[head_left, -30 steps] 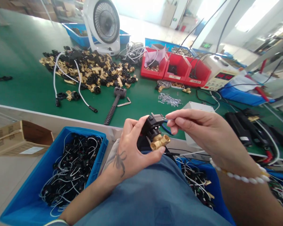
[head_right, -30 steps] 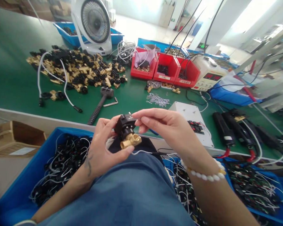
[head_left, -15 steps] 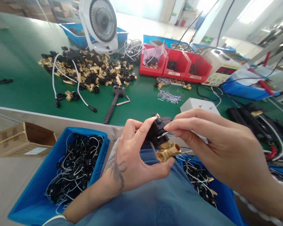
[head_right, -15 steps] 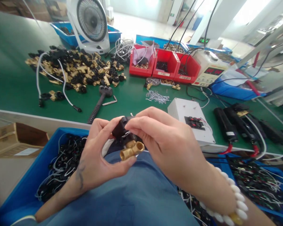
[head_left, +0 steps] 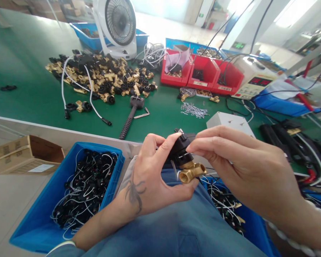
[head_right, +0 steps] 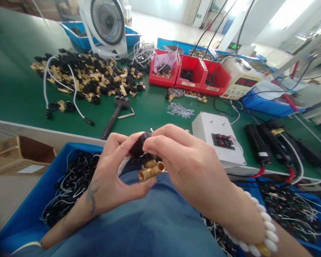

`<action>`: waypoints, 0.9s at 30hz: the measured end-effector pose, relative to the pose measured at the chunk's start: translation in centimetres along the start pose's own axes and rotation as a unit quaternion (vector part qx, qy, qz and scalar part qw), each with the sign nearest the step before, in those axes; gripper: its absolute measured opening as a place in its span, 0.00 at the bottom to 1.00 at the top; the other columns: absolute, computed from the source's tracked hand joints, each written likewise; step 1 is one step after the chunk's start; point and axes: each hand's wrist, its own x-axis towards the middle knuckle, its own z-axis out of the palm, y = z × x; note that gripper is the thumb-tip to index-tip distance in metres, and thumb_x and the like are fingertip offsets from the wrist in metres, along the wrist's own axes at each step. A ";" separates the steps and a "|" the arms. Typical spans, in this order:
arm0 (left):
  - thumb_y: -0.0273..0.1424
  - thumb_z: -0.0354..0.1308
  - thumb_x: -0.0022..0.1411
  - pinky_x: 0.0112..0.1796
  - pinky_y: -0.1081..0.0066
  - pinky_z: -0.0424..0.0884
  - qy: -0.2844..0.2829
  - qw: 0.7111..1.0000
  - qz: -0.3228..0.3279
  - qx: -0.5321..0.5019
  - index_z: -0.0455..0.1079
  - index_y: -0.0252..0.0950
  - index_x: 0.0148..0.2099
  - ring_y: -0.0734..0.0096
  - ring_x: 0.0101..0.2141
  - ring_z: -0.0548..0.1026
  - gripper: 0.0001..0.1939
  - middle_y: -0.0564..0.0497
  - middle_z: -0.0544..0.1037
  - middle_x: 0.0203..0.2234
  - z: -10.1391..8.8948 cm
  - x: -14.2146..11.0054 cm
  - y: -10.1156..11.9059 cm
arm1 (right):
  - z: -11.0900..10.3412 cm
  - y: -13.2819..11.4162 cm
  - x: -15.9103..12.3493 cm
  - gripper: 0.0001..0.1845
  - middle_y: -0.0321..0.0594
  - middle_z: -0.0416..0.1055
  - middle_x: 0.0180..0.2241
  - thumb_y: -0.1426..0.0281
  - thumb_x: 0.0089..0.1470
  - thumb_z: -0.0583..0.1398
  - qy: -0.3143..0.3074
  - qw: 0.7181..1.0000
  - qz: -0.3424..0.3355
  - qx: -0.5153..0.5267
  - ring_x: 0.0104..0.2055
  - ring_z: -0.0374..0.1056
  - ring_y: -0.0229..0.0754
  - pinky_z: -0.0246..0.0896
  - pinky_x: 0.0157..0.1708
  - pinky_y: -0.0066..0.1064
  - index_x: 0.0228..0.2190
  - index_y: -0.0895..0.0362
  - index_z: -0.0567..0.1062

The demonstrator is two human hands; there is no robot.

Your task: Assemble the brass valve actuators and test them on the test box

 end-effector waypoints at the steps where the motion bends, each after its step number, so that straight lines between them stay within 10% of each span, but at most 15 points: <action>1: 0.38 0.69 0.53 0.43 0.64 0.77 0.000 1.000 0.001 0.001 0.64 0.36 0.64 0.65 0.42 0.72 0.38 0.47 0.68 0.43 0.0 0.0 -0.2 | 0.3 0.1 -0.1 0.10 0.37 0.77 0.35 0.72 0.64 0.61 0.004 1.000 -0.007 -0.005 0.35 0.72 0.40 0.70 0.33 0.30 0.34 0.47 0.82; 7: 0.38 0.69 0.53 0.44 0.60 0.78 -0.016 0.999 -0.025 -0.020 0.66 0.36 0.63 0.63 0.43 0.71 0.36 0.49 0.68 0.41 1.2 0.4 -2.8 | 1.8 3.2 -0.3 0.09 0.39 0.77 0.39 0.71 0.65 0.61 -0.004 1.000 0.016 -0.005 0.39 0.74 0.40 0.72 0.40 0.30 0.43 0.50 0.81; 11: 0.38 0.69 0.53 0.44 0.62 0.79 -0.003 0.995 -0.072 -0.066 0.65 0.36 0.63 0.64 0.44 0.72 0.38 0.48 0.66 0.43 3.1 1.2 -5.7 | 2.7 9.4 -1.2 0.28 0.49 0.73 0.51 0.60 0.65 0.60 0.043 0.984 0.119 -0.121 0.47 0.74 0.49 0.72 0.49 0.42 0.63 0.54 0.69; 18: 0.36 0.70 0.51 0.43 0.64 0.79 0.028 0.987 -0.108 -0.112 0.65 0.36 0.63 0.63 0.46 0.72 0.38 0.47 0.65 0.44 6.0 2.4 -10.0 | 6.9 14.5 -4.3 0.29 0.65 0.71 0.49 0.60 0.68 0.54 -0.172 0.878 0.216 -0.390 0.53 0.67 0.65 0.64 0.50 0.50 0.62 0.64 0.71; 27: 0.36 0.70 0.51 0.44 0.62 0.79 0.004 0.990 -0.084 -0.116 0.65 0.35 0.64 0.63 0.45 0.71 0.39 0.48 0.64 0.43 6.0 2.4 -10.4 | 2.1 12.9 -1.3 0.32 0.40 0.67 0.27 0.44 0.65 0.44 -0.046 0.937 0.333 0.095 0.26 0.65 0.42 0.61 0.26 0.34 0.36 0.56 0.73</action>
